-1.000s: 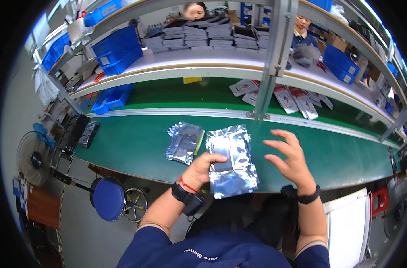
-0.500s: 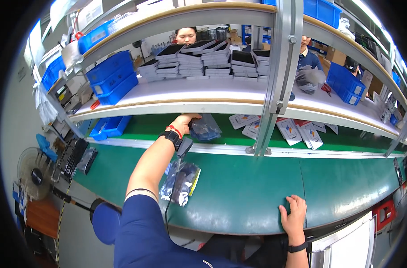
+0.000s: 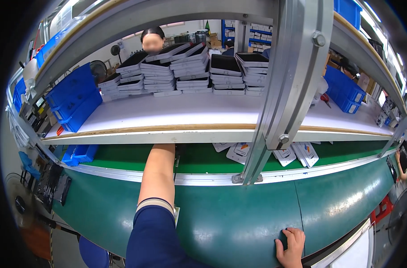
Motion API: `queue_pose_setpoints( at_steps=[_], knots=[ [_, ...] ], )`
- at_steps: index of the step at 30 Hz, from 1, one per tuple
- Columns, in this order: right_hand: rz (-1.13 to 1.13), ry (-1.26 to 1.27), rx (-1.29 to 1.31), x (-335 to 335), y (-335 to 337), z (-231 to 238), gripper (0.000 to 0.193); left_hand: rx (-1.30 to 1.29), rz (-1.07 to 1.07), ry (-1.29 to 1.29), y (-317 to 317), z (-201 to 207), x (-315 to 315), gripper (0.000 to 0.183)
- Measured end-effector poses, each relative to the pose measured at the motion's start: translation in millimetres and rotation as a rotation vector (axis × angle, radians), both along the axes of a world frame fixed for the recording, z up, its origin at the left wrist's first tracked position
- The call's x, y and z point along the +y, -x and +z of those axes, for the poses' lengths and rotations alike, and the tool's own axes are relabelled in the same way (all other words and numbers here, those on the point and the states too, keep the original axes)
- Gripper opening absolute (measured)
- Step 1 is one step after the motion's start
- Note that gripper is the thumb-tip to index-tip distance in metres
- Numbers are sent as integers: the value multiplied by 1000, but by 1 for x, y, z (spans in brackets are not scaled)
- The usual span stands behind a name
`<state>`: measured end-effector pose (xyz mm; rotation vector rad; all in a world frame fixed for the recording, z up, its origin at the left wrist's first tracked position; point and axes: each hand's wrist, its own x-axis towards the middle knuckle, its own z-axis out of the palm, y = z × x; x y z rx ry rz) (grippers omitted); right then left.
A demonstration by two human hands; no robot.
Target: Applying labels to electronic components and vacuum-sealing them into anti-static bags on an assembly line.
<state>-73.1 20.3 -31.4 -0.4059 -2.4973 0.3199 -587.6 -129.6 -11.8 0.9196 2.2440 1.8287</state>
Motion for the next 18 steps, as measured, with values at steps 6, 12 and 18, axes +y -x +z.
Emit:
queue_pose_setpoints(
  at_steps=[6, 12, 18],
  knots=[
    [-13, 68, -72, 0, -7, -2, 27, 361, 44, 157, 4, -15, -3, 33],
    [-8, 100, -45, 2, -3, -22, 35, 685, 135, 387, 15, -20, -27, 38],
    [7, 109, -2, 4, -4, -22, 30, 136, 179, 1016, -55, 21, -52, 63]
  ],
)
